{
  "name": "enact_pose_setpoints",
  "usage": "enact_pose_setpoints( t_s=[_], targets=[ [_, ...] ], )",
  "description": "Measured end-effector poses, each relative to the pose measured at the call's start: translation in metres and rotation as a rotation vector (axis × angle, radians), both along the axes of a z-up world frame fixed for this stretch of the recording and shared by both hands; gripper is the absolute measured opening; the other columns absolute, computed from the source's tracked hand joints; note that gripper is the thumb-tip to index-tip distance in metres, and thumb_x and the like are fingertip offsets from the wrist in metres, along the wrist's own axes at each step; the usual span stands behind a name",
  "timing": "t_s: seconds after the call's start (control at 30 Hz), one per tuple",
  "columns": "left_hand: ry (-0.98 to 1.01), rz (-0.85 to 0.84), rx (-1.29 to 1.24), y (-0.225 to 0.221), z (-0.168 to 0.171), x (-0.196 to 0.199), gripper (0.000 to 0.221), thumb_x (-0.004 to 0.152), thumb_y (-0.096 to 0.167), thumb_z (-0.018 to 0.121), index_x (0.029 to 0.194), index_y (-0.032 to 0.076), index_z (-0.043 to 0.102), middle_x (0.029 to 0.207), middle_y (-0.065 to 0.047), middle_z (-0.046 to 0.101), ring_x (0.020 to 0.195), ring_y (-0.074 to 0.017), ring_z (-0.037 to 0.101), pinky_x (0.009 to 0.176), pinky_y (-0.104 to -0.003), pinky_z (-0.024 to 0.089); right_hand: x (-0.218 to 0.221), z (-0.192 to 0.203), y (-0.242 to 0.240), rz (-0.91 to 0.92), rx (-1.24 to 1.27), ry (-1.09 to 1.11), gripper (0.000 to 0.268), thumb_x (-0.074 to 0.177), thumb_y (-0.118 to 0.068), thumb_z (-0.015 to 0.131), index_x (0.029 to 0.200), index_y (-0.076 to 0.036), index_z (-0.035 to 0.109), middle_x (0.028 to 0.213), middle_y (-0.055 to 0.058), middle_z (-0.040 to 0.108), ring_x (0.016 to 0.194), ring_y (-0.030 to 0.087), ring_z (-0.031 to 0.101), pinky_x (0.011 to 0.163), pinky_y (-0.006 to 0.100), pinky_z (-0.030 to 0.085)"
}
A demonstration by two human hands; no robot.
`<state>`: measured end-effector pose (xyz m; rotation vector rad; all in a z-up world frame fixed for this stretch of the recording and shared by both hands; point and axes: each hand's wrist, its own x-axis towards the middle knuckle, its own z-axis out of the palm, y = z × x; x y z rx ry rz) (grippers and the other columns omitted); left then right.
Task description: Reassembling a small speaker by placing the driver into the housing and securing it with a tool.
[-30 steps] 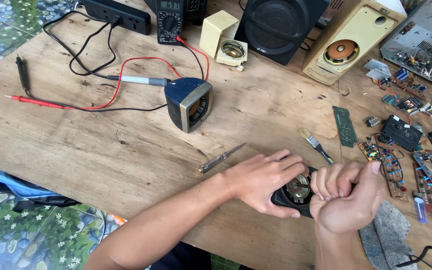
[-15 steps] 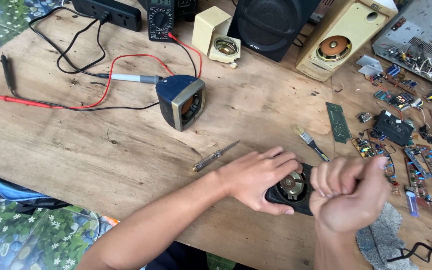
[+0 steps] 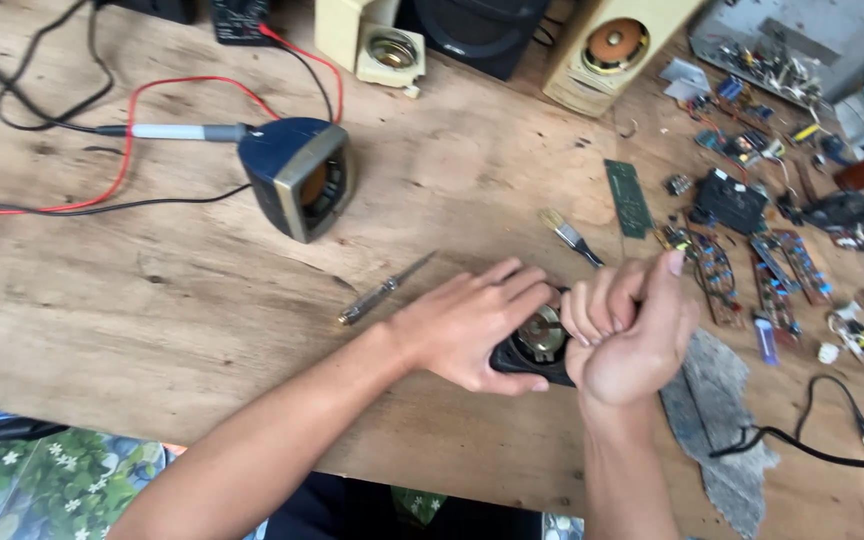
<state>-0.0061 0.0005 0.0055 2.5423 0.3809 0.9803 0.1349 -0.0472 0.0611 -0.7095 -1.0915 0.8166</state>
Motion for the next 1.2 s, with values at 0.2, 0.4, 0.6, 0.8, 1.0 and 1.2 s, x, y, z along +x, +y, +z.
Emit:
enact_pose_setpoints(
  t_s=[0.2,0.4,0.6,0.8,1.0,1.2],
  targets=[
    [0.047,0.022,0.005,-0.002,-0.003,0.002,0.08,0.076,0.062,0.069,0.118,-0.005,0.059,0.116,-0.022,0.062,0.113,-0.0415,0.06,0.071,-0.057,0.062,-0.001,0.003,-0.002,0.004,0.007,-0.017,0.062,0.113,-0.035,0.029,0.053,-0.017,0.027,0.042,-0.003,0.014,0.03,0.008,0.016,0.032,0.017,0.016],
    [0.024,-0.008,-0.006,-0.002,0.0,-0.001,0.076,0.079,0.059,0.069,0.118,-0.005,0.058,0.115,-0.022,0.061,0.114,-0.0426,0.059,0.071,-0.058,0.062,-0.005,0.018,-0.004,0.005,0.035,-0.009,0.063,0.112,-0.036,0.029,0.052,-0.017,0.027,0.042,-0.003,0.011,0.03,0.008,0.013,0.032,0.016,0.014],
    [0.004,-0.02,0.014,-0.002,0.003,-0.003,0.073,0.08,0.059,0.069,0.115,-0.003,0.057,0.11,-0.02,0.059,0.113,-0.0429,0.06,0.069,-0.058,0.063,-0.003,0.027,-0.007,-0.009,0.083,-0.052,0.062,0.111,-0.037,0.031,0.052,-0.017,0.027,0.041,-0.003,0.012,0.029,0.008,0.015,0.031,0.016,0.015],
    [0.032,0.007,0.038,0.0,-0.005,0.0,0.08,0.077,0.064,0.069,0.117,-0.003,0.058,0.112,-0.019,0.061,0.113,-0.0396,0.06,0.071,-0.054,0.063,0.002,0.001,0.001,0.053,0.029,0.0,0.064,0.113,-0.035,0.032,0.052,-0.016,0.029,0.042,-0.003,0.014,0.03,0.007,0.016,0.031,0.016,0.017],
    [0.056,-0.021,0.067,0.002,0.006,-0.005,0.097,0.072,0.078,0.062,0.123,-0.005,0.061,0.114,-0.023,0.065,0.115,-0.0403,0.062,0.083,-0.054,0.061,0.0,0.002,0.001,0.033,0.028,-0.016,0.064,0.113,-0.034,0.032,0.052,-0.016,0.029,0.041,-0.003,0.015,0.03,0.007,0.018,0.031,0.017,0.019],
    [0.022,-0.032,0.096,0.001,0.005,-0.006,0.09,0.073,0.074,0.065,0.115,-0.005,0.061,0.114,-0.025,0.063,0.118,-0.044,0.06,0.089,-0.055,0.056,0.002,0.001,0.002,0.053,0.02,-0.009,0.065,0.113,-0.034,0.032,0.051,-0.015,0.03,0.04,-0.002,0.015,0.028,0.008,0.017,0.029,0.018,0.019]
  ],
)
